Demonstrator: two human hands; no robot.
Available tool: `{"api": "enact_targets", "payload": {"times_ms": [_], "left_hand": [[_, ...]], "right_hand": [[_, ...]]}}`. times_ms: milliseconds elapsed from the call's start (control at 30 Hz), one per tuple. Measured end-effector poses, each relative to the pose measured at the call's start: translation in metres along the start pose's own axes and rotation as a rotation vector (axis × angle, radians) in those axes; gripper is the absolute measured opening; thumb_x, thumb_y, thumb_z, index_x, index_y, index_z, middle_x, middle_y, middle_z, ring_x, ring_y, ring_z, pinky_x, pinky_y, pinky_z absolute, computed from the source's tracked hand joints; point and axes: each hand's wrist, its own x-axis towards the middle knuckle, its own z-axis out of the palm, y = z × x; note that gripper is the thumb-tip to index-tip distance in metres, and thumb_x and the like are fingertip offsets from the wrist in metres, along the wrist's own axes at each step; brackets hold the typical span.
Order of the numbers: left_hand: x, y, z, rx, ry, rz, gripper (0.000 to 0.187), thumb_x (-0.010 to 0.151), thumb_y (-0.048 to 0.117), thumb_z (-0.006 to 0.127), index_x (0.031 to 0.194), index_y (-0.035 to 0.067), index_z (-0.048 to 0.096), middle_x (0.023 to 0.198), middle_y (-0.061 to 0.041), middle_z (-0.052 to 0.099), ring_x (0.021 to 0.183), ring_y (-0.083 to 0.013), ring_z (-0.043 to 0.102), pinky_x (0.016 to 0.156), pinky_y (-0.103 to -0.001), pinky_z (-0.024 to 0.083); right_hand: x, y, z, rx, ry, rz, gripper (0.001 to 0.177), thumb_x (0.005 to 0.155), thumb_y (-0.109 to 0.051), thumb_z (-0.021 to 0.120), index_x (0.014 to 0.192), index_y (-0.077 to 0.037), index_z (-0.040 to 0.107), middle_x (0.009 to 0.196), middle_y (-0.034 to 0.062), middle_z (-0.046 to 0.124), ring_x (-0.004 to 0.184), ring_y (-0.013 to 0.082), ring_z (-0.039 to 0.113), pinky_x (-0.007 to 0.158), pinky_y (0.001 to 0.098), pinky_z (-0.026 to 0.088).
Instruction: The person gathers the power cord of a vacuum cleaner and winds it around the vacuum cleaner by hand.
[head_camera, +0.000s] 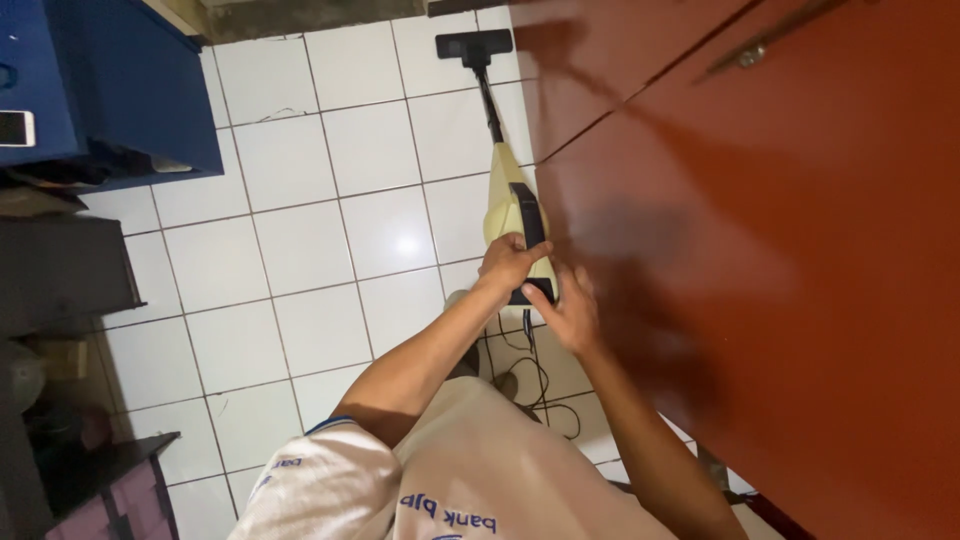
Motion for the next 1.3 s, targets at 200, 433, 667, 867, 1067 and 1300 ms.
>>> {"api": "enact_targets", "payload": {"times_ms": [200, 433, 667, 867, 1067, 1300], "left_hand": [[0.039, 0.013, -0.012, 0.183, 0.002, 0.026, 0.051, 0.079, 0.055, 0.076, 0.081, 0.006, 0.063, 0.072, -0.009, 0.066, 0.067, -0.0223, 0.065, 0.065, -0.038, 0.051], [0.058, 0.022, -0.014, 0.106, 0.027, -0.023, 0.048, 0.083, 0.055, 0.07, 0.082, 0.007, 0.066, 0.079, -0.01, 0.075, 0.074, -0.0233, 0.072, 0.069, -0.037, 0.054], [0.04, 0.041, -0.027, 0.121, 0.066, 0.042, 0.051, 0.092, 0.055, 0.061, 0.088, 0.006, 0.074, 0.082, -0.014, 0.075, 0.079, -0.028, 0.071, 0.074, -0.038, 0.054], [-0.003, 0.027, -0.036, -0.008, 0.291, 0.244, 0.045, 0.093, 0.041, 0.059, 0.13, 0.017, 0.066, 0.096, -0.015, 0.077, 0.087, -0.0284, 0.072, 0.079, -0.036, 0.055], [-0.043, -0.085, -0.043, -0.1, 0.355, 0.114, 0.055, 0.09, 0.025, 0.066, 0.141, 0.009, 0.056, 0.145, -0.014, 0.062, 0.093, -0.0392, 0.07, 0.091, -0.039, 0.055], [-0.058, -0.214, 0.042, 0.258, -0.45, 0.076, 0.051, 0.083, 0.037, 0.077, 0.127, 0.017, 0.062, 0.121, -0.018, 0.066, 0.12, -0.03, 0.053, 0.101, -0.039, 0.043]], "right_hand": [[0.061, -0.002, 0.037, -0.191, 0.12, -0.05, 0.055, 0.087, -0.037, 0.078, 0.127, -0.005, 0.059, 0.123, 0.0207, 0.064, 0.12, 0.0408, 0.057, 0.103, 0.049, 0.046], [0.116, -0.015, 0.045, 0.071, 0.039, 0.075, 0.061, 0.092, -0.027, 0.064, 0.146, -0.007, 0.045, 0.129, 0.0251, 0.063, 0.114, 0.0407, 0.065, 0.094, 0.0457, 0.054], [0.138, -0.027, 0.043, -0.065, -0.028, 0.093, 0.064, 0.095, -0.036, 0.061, 0.149, -0.008, 0.043, 0.115, 0.024, 0.069, 0.105, 0.044, 0.067, 0.089, 0.0476, 0.053], [0.146, -0.036, 0.046, -0.047, -0.126, 0.174, 0.068, 0.088, -0.037, 0.063, 0.149, -0.013, 0.046, 0.115, 0.0201, 0.071, 0.103, 0.04, 0.069, 0.088, 0.045, 0.054], [0.135, -0.018, 0.049, 0.071, -0.043, 0.123, 0.068, 0.087, -0.037, 0.063, 0.149, -0.012, 0.048, 0.119, 0.0196, 0.071, 0.107, 0.0346, 0.071, 0.092, 0.0417, 0.054], [0.077, -0.044, 0.028, -0.182, -0.106, 0.244, 0.075, 0.084, -0.044, 0.059, 0.155, -0.024, 0.046, 0.116, 0.0209, 0.071, 0.107, 0.0374, 0.067, 0.093, 0.0444, 0.051]]}}
